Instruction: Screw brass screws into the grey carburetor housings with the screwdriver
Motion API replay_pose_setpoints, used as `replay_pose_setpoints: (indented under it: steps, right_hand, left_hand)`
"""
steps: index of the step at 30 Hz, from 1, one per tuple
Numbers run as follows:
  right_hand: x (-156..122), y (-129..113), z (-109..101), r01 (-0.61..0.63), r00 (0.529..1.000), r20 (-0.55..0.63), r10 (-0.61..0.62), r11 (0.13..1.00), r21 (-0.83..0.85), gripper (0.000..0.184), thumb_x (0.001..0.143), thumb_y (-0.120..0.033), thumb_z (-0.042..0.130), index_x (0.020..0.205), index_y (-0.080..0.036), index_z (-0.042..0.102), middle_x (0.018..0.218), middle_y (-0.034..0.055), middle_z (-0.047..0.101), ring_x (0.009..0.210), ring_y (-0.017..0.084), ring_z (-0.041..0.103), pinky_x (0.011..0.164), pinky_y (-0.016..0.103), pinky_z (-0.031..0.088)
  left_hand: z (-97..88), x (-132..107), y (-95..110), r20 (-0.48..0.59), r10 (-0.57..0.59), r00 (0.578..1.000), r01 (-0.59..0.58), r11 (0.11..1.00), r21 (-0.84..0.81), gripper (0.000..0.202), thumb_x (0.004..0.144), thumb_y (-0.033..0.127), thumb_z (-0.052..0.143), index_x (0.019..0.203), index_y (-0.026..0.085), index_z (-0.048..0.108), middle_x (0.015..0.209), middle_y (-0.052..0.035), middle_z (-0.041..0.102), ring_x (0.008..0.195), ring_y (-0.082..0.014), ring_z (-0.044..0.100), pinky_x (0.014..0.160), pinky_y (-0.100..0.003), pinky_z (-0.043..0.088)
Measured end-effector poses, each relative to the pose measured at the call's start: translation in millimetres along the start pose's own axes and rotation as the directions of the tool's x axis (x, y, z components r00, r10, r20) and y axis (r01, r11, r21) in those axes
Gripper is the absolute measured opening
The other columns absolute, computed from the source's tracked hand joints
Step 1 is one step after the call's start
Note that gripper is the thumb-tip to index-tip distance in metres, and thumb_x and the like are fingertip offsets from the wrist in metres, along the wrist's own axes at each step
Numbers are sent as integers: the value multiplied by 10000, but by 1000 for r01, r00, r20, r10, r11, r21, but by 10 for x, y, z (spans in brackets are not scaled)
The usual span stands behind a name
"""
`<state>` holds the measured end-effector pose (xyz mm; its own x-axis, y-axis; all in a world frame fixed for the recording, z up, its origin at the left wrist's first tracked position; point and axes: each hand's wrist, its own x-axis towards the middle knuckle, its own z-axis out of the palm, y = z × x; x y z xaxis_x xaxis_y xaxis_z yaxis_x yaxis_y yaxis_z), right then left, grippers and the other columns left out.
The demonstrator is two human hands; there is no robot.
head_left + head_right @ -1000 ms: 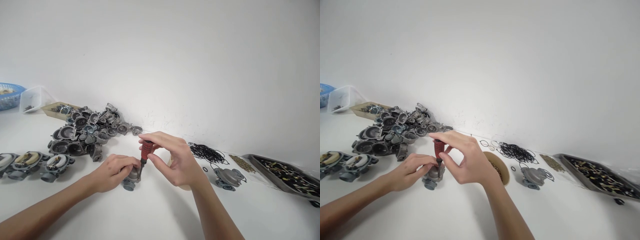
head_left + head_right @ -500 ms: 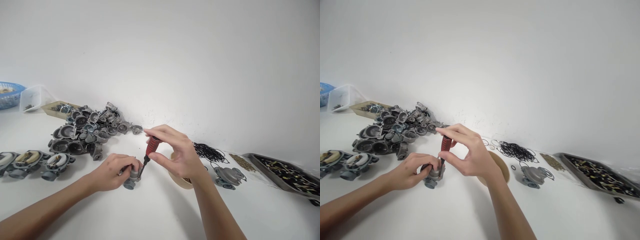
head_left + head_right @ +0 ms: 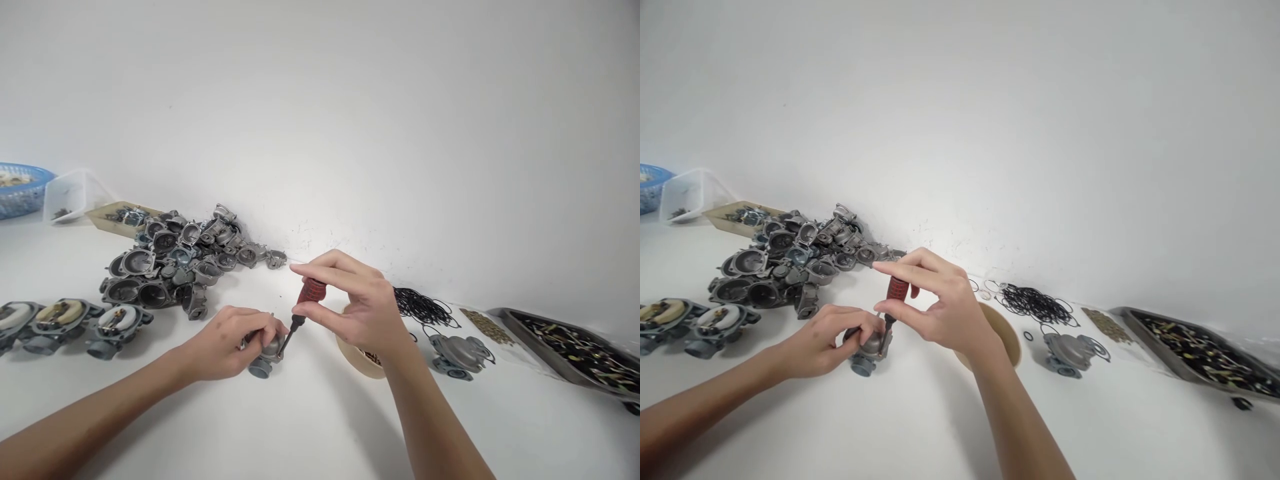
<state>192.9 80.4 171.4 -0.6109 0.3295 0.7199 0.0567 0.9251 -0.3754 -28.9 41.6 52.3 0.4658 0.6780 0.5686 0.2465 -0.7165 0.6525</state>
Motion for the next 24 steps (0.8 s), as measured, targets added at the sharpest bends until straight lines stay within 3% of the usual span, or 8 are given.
replay_pose_setpoints:
  steps: [2, 5, 9, 11, 16, 21, 24]
  right_hand:
    - [5, -16, -11, -7, 999, 37, 7, 1000, -14, 462, 939, -145, 797, 1372, -297, 743, 1044, 38, 735, 800, 149, 718, 888, 400, 663]
    - [11, -30, -24, -8, 992, 128, -6, 994, 107, 504, 997, -66, 653, 1455, -274, 684, 1077, 61, 783, 884, 181, 751, 982, 473, 637]
    - [7, -11, -8, -37, 999, 37, 31, 987, 155, 440, 885, -109, 858, 1285, -282, 795, 949, 32, 758, 789, 158, 724, 812, 372, 657]
    - [6, -6, -1, -59, 998, 19, 57, 988, 141, 447, 842, -157, 913, 1257, -286, 809, 919, 19, 735, 763, 150, 706, 820, 371, 658]
    - [8, -25, 0, -45, 990, 142, 18, 981, 189, 507, 1005, -104, 676, 1480, -280, 666, 1104, 74, 794, 911, 184, 744, 869, 419, 673]
    - [-3, -16, 22, 44, 999, 32, -44, 999, 9, 388, 894, -140, 857, 1253, -276, 801, 917, 16, 748, 722, 122, 694, 643, 271, 617]
    - [-6, -26, 6, 63, 991, 113, -65, 998, 27, 422, 954, -134, 762, 1362, -241, 739, 949, 30, 762, 792, 152, 727, 789, 348, 655]
  left_hand:
    - [1, 2, -3, -2, 5, 1000, -5, 1000, 6, 219, 944, 52, 447, 803, 213, 493, 928, -40, 767, 736, -160, 681, 654, -271, 466]
    - [2, 8, -13, 5, 16, 1000, -16, 1000, 9, 216, 928, 40, 459, 798, 208, 497, 975, -38, 788, 711, -149, 653, 649, -277, 454]
    - [2, 17, -16, -18, 40, 999, -40, 999, -6, 227, 914, 13, 458, 798, 204, 500, 972, -30, 801, 765, -155, 704, 657, -264, 459]
    - [1, 19, -12, -26, 40, 999, -41, 999, -17, 231, 911, 9, 463, 795, 203, 509, 935, -23, 791, 773, -157, 721, 649, -256, 461]
    - [3, 22, -5, -16, 31, 999, -31, 999, -19, 251, 916, 0, 465, 782, 201, 530, 870, -8, 761, 771, -157, 725, 640, -248, 460]
    - [3, 29, -7, -26, 60, 998, -60, 998, -9, 271, 919, -7, 458, 779, 199, 565, 839, -11, 751, 779, -162, 737, 650, -239, 488]
    - [6, 30, -15, -28, 79, 996, -79, 997, 2, 271, 908, -12, 464, 779, 198, 576, 842, -12, 758, 813, -172, 752, 672, -242, 503]
